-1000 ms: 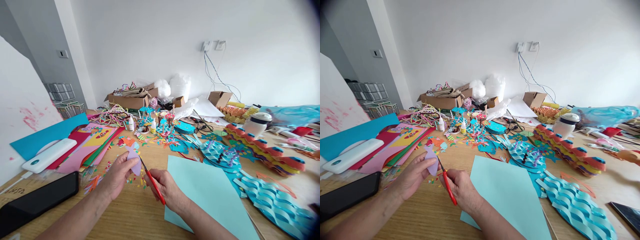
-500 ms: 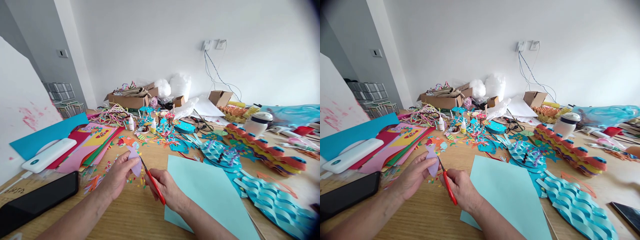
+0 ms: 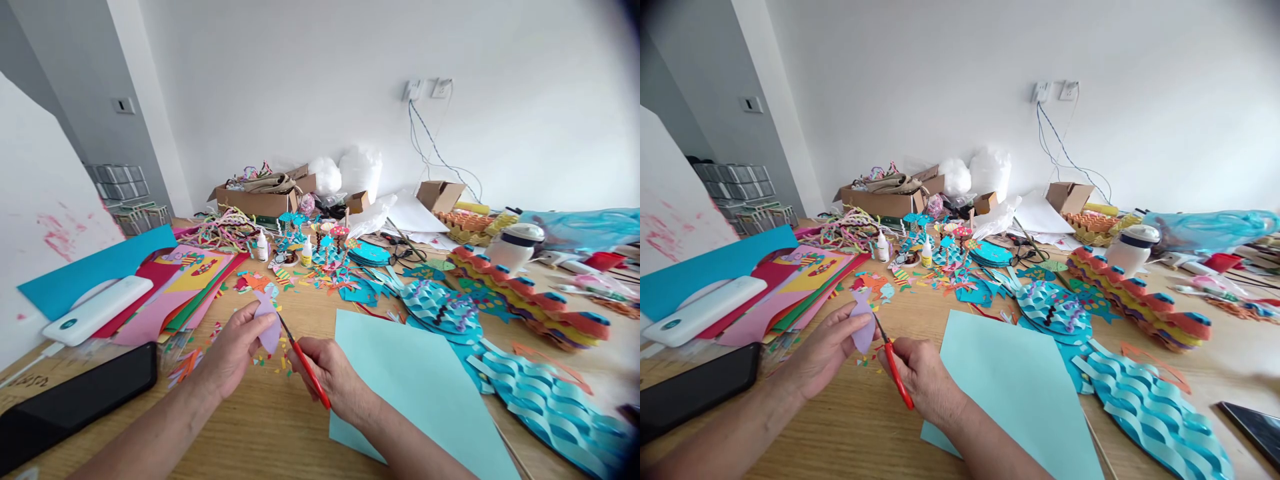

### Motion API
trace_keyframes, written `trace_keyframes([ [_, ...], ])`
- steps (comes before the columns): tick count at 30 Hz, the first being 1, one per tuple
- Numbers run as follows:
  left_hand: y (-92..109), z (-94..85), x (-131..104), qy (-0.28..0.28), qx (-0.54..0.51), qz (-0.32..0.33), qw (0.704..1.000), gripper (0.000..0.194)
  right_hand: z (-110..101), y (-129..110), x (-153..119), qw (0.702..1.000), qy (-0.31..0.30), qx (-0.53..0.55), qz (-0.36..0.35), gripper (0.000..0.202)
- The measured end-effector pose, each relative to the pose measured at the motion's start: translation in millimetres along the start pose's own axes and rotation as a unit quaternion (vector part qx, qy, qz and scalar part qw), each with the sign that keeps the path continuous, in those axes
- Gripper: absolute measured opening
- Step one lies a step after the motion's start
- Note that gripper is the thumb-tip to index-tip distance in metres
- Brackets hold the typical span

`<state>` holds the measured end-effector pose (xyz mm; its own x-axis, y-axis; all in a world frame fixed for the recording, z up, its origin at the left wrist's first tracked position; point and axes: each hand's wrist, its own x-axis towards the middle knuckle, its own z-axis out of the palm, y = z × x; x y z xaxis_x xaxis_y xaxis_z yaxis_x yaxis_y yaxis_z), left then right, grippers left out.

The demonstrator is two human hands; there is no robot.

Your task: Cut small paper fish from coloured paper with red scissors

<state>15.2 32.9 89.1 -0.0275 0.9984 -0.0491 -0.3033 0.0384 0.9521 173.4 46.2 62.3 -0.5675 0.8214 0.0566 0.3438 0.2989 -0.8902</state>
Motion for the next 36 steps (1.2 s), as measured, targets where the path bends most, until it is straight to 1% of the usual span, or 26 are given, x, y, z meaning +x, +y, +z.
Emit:
trace_keyframes([
  [7,0.2,0.8,-1.5,0.021,0.003,0.008,1.000,0.020,-1.0,0.1,-1.2,1.000,-0.014,0.005,0.003,0.041],
  [14,-4.0,3.1,-2.6,0.013,0.020,0.005,1.000,0.020,-1.8,0.8,-1.0,1.000,-0.016,0.014,0.006,0.041],
  [21,-3.1,7.5,-3.4,0.013,0.020,0.003,1.000,0.019,-2.6,0.7,-1.0,1.000,-0.012,0.021,0.010,0.040],
  [29,-2.3,7.8,-4.1,0.027,0.013,0.000,1.000,0.020,-1.2,1.6,-0.6,1.000,-0.007,0.008,0.003,0.042],
  [36,-4.0,3.7,-3.8,0.024,0.015,0.006,1.000,0.018,-1.0,0.0,-0.8,1.000,-0.004,0.002,0.001,0.042],
])
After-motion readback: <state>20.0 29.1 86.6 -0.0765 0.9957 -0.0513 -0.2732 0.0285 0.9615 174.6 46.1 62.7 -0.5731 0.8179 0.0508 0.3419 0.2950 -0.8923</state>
